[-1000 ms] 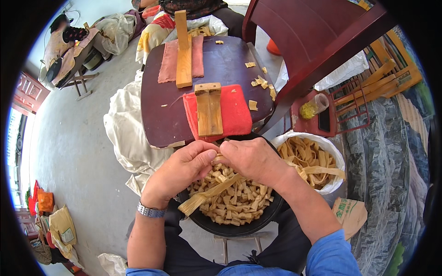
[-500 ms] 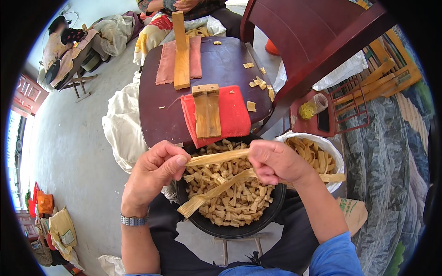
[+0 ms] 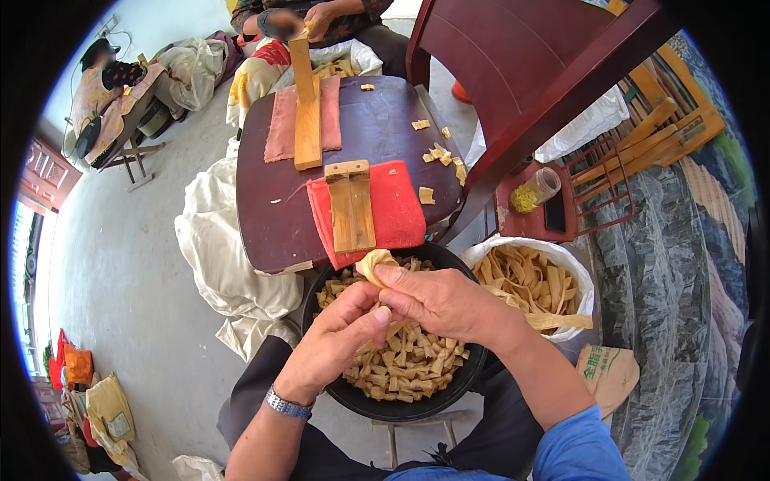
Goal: The person sits on the floor and repeatedly tears dried food strips into smaller pieces by hand, placing the torn pieces into a black bowl. Another person works similarly at a nearby table.
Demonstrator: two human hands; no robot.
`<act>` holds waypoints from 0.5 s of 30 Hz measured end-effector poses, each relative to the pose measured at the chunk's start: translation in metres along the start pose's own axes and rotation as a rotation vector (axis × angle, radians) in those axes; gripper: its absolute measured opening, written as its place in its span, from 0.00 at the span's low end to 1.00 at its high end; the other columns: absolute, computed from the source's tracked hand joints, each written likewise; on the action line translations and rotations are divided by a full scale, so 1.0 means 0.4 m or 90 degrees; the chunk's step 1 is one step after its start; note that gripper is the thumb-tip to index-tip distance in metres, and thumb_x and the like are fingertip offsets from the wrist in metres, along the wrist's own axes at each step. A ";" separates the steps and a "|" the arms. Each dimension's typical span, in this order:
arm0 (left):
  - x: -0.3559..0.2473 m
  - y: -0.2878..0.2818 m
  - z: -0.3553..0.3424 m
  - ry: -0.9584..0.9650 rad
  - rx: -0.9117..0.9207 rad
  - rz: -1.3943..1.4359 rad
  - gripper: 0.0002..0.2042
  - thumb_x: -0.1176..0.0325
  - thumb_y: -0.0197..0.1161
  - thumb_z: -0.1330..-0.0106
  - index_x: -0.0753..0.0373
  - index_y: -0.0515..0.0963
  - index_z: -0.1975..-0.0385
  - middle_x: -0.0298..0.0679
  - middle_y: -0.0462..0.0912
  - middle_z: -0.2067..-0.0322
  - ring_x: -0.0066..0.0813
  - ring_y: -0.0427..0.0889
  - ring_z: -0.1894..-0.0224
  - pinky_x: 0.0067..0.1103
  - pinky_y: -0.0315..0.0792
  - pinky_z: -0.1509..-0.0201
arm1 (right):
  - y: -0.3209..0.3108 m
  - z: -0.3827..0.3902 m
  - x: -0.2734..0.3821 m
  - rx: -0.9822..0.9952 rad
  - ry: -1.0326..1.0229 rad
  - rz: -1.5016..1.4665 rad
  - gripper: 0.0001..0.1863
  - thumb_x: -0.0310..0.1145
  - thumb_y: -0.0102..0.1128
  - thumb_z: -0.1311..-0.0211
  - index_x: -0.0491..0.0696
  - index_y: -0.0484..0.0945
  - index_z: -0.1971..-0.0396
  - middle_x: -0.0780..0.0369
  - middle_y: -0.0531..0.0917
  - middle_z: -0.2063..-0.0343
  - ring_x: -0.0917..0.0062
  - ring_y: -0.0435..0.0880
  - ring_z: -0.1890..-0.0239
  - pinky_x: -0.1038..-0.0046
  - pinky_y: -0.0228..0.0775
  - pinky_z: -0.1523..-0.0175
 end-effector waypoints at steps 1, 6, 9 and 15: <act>0.002 -0.001 -0.002 0.023 -0.001 0.045 0.18 0.56 0.57 0.22 0.60 0.73 0.40 0.31 0.81 0.58 0.18 0.79 0.63 0.15 0.71 0.61 | -0.001 -0.003 0.015 0.014 -0.017 0.041 0.22 0.37 0.56 0.25 0.47 0.73 0.35 0.58 0.86 0.66 0.63 0.87 0.67 0.67 0.81 0.60; -0.011 -0.006 -0.011 -0.014 -0.109 0.132 0.15 0.64 0.49 0.20 0.62 0.71 0.41 0.35 0.82 0.59 0.22 0.82 0.64 0.18 0.75 0.60 | -0.015 -0.005 0.028 -0.084 -0.033 0.058 0.29 0.37 0.66 0.32 0.45 0.70 0.34 0.59 0.86 0.69 0.69 0.86 0.71 0.71 0.79 0.63; 0.009 -0.039 -0.014 0.003 -0.079 0.085 0.13 0.67 0.46 0.20 0.64 0.70 0.43 0.39 0.81 0.58 0.27 0.84 0.64 0.21 0.78 0.57 | -0.013 -0.010 0.019 -0.125 0.186 -0.224 0.26 0.37 0.65 0.31 0.42 0.71 0.37 0.62 0.85 0.76 0.81 0.80 0.78 0.77 0.72 0.71; -0.029 -0.018 0.010 0.012 0.069 0.198 0.16 0.68 0.49 0.22 0.65 0.65 0.39 0.45 0.81 0.57 0.29 0.85 0.58 0.27 0.80 0.49 | 0.045 0.001 -0.033 0.038 0.343 -0.424 0.11 0.34 0.58 0.25 0.44 0.75 0.51 0.70 0.80 0.72 0.92 0.76 0.71 0.85 0.67 0.67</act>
Point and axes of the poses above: each hand's wrist, its own z-axis away from the middle knuckle, its own y-axis out of the palm, x = y × z, the point moved 6 cm from there along -z, towards the middle knuckle
